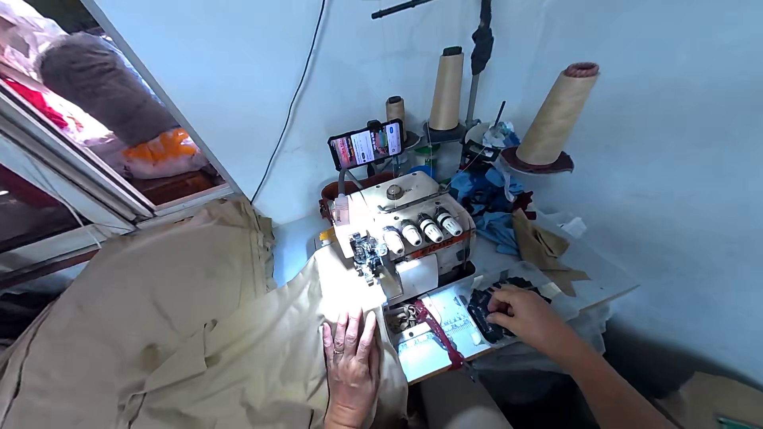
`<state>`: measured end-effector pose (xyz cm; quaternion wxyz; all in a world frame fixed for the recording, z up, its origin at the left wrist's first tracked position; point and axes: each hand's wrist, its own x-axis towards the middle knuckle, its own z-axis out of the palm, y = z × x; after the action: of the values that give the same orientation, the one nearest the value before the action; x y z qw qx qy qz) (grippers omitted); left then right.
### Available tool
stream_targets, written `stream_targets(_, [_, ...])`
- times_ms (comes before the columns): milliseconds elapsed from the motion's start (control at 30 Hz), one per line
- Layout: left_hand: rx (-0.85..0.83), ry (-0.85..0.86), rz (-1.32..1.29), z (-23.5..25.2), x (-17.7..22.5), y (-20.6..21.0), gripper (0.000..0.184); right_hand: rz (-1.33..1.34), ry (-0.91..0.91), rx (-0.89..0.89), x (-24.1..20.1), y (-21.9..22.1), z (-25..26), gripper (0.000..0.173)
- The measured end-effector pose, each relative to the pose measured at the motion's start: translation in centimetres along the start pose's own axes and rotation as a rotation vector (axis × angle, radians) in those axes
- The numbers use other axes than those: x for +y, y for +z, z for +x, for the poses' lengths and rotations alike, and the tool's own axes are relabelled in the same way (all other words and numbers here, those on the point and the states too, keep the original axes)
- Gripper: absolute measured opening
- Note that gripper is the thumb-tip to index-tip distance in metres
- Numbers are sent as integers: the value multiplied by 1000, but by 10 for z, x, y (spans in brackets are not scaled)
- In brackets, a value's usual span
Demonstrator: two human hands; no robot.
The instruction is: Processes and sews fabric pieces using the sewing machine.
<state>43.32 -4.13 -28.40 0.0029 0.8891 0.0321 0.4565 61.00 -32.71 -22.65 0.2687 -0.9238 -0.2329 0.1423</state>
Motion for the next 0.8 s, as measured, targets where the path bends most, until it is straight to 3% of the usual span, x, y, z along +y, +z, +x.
stream_targets(100, [2, -3, 1, 0, 0, 0, 38, 34, -58, -51, 1, -2, -4, 37])
stream_targets(400, [27, 3, 11, 0, -1, 2, 38, -84, -87, -151, -4, -1, -2, 17])
stream_targets(600, [30, 2, 16, 0, -1, 3, 38, 100, -105, 105, 4, -6, -10, 8])
stream_targets(733, [32, 4, 18, -2, -1, 4, 38, 176, -31, 159, 12, -8, -9, 30])
stream_targets(800, [37, 1, 16, -2, -2, 4, 37, 195, -56, 210, 18, -5, -9, 26])
